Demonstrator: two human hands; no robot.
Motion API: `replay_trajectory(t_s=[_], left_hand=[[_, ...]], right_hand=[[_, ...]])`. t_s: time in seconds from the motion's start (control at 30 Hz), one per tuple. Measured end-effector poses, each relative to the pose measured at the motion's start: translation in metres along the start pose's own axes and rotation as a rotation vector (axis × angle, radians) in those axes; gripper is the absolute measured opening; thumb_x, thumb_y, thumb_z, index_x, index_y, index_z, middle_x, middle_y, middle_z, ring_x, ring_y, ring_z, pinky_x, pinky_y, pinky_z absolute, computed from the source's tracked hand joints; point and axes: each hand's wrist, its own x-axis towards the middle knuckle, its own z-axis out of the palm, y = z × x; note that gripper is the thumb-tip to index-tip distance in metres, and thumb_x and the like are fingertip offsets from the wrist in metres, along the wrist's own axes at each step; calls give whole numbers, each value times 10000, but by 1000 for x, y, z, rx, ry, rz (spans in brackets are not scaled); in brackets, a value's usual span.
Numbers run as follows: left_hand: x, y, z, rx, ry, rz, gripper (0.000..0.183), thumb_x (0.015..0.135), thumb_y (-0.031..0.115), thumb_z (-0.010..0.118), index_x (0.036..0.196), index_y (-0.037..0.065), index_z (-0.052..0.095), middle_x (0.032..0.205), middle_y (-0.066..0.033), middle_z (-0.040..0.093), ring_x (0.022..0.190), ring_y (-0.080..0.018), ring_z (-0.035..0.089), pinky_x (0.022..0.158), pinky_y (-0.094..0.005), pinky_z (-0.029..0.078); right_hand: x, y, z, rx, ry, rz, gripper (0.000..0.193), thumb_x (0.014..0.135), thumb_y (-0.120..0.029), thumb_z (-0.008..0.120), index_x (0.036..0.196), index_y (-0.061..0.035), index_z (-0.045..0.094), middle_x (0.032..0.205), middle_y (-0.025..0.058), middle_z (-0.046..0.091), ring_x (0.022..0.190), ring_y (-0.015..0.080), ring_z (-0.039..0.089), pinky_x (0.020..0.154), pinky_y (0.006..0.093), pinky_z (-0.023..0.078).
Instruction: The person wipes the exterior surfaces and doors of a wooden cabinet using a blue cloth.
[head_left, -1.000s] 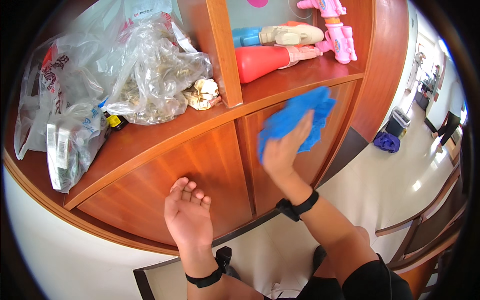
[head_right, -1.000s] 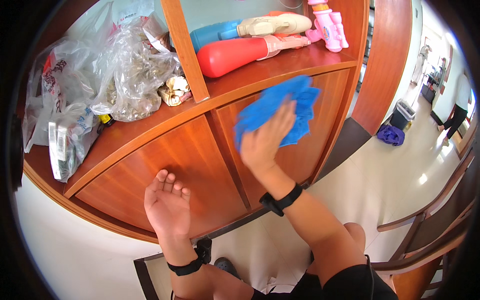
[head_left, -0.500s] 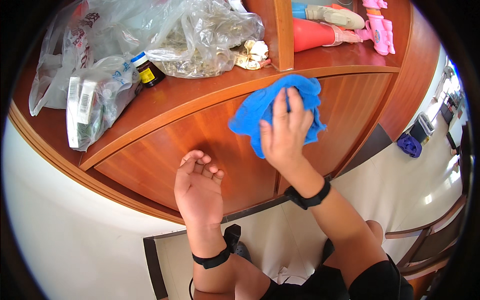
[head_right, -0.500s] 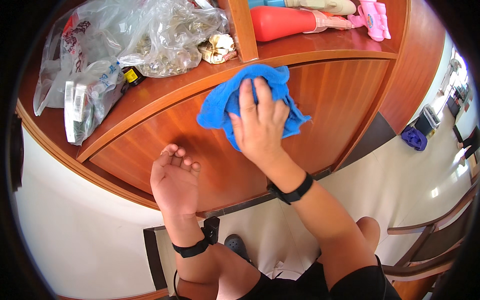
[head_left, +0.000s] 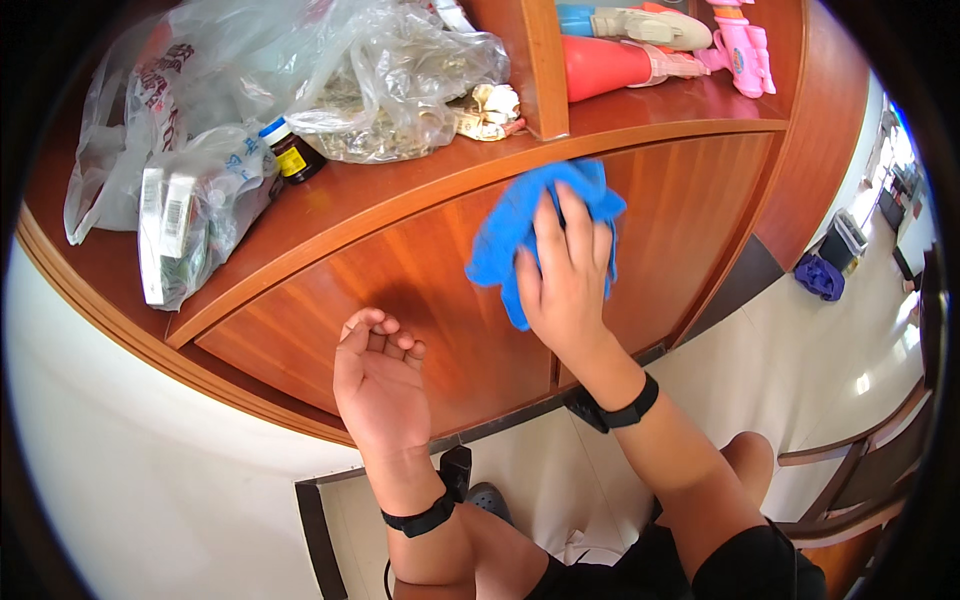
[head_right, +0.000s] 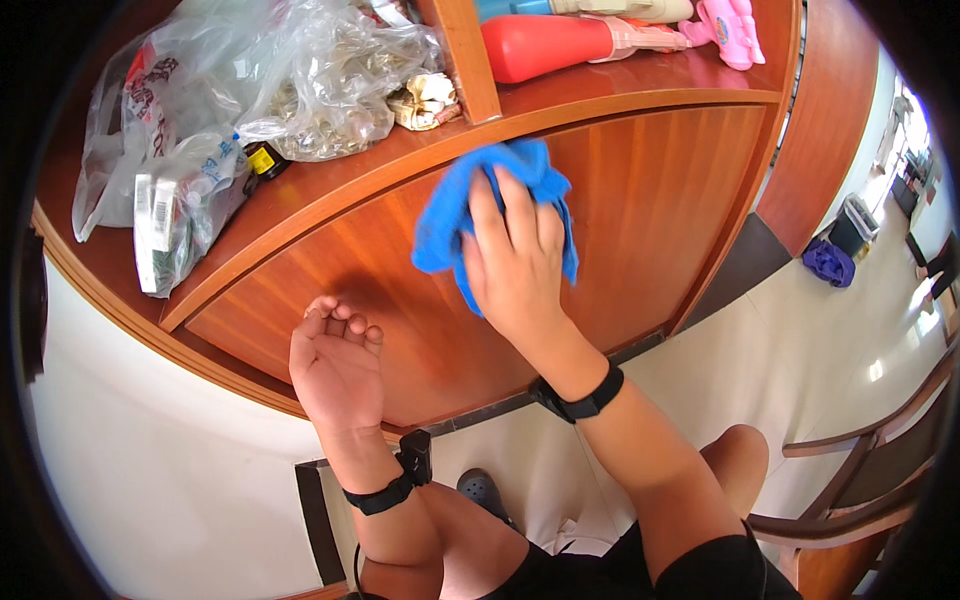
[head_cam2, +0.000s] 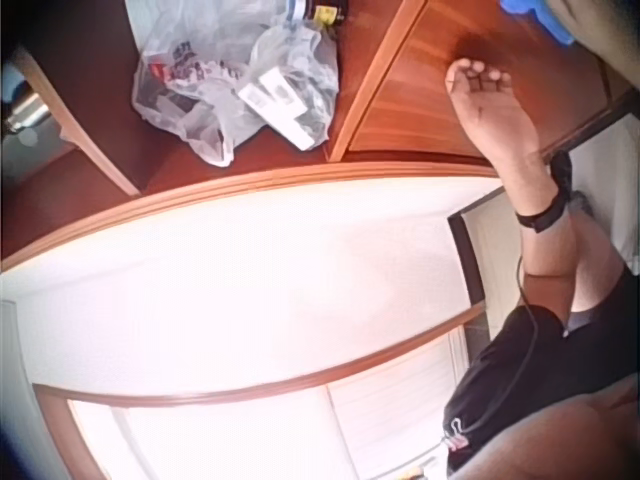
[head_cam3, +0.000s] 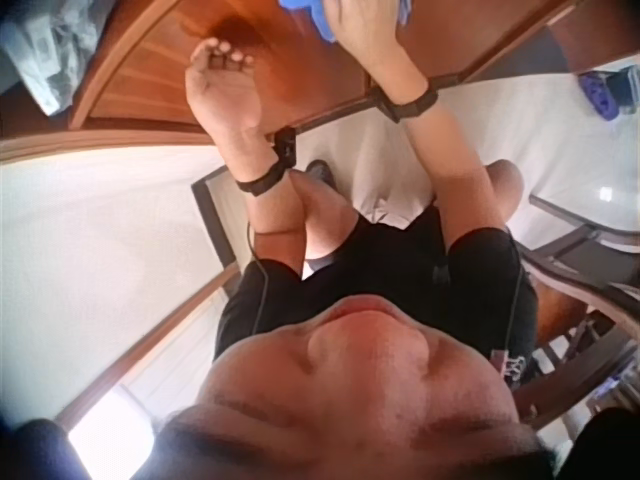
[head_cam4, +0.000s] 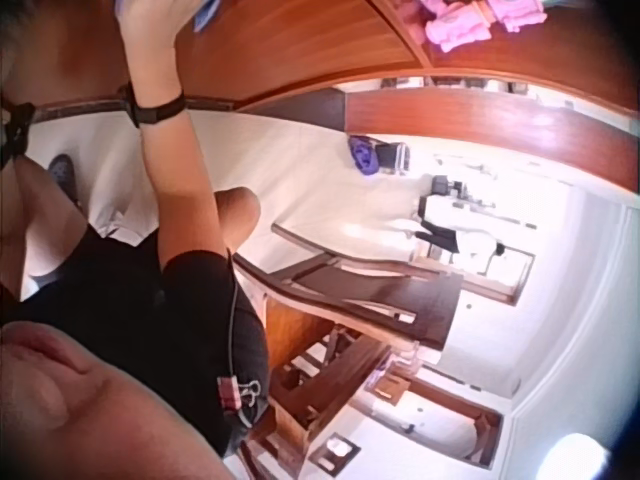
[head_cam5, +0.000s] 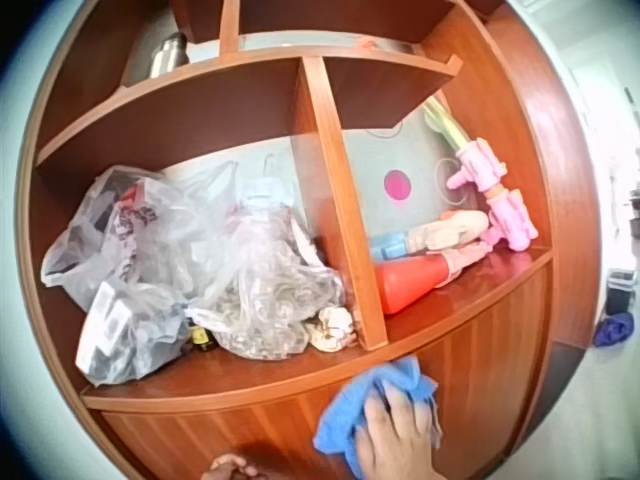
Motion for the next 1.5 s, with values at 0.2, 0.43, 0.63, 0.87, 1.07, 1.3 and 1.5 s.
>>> replay_trajectory(t_s=[0.2,0.43,0.63,0.87,1.07,1.3,1.5], left_hand=[[-5,3,2,24,-25,-1,145,977,206,525,1010,86,599,930,-18,573,836,-165,533,802,-324,438],[-4,-5,-6,142,-44,6,155,980,212,527,1008,78,599,927,-33,567,836,-172,529,806,-321,436],[-12,-11,6,303,-134,27,164,1001,197,529,1010,59,617,920,-32,585,840,-158,538,807,-311,438],[-17,-20,9,595,-248,-1,243,1031,219,524,1061,25,667,962,-46,661,887,-141,588,868,-295,458],[-21,-39,5,540,-648,-359,698,1074,553,300,1273,-42,605,1224,-136,666,1125,-232,621,1006,-384,470],[-35,-45,25,340,-791,-515,472,1044,404,540,1248,-14,622,1137,-74,676,1060,-171,630,966,-328,487],[-34,-67,33,347,-613,-479,277,1000,176,633,1218,6,614,1061,-39,668,959,-128,626,902,-306,511]], right_hand=[[11,8,-11,59,20,-45,618,822,-130,699,1403,-14,520,1295,167,615,965,351,557,881,413,462],[3,3,-22,194,-37,50,633,818,-106,718,1404,-3,502,1185,179,662,939,377,583,867,431,484],[-45,8,-33,261,-236,317,595,830,-102,716,1388,-40,517,1047,184,667,945,370,614,801,440,523],[-73,24,-96,1872,-174,1377,333,922,-146,584,1232,-27,602,1121,85,660,1021,225,645,933,380,529],[-48,-10,-165,1807,-313,1290,378,980,-281,601,1289,-64,584,1175,81,656,1109,199,618,1019,355,493],[-87,31,-157,1485,-396,1232,378,989,-291,599,1293,-68,582,1181,78,652,1106,195,618,1011,348,495],[-119,52,-147,1313,-435,1169,377,996,-300,598,1297,-72,580,1187,76,649,1104,191,619,1005,343,497]])
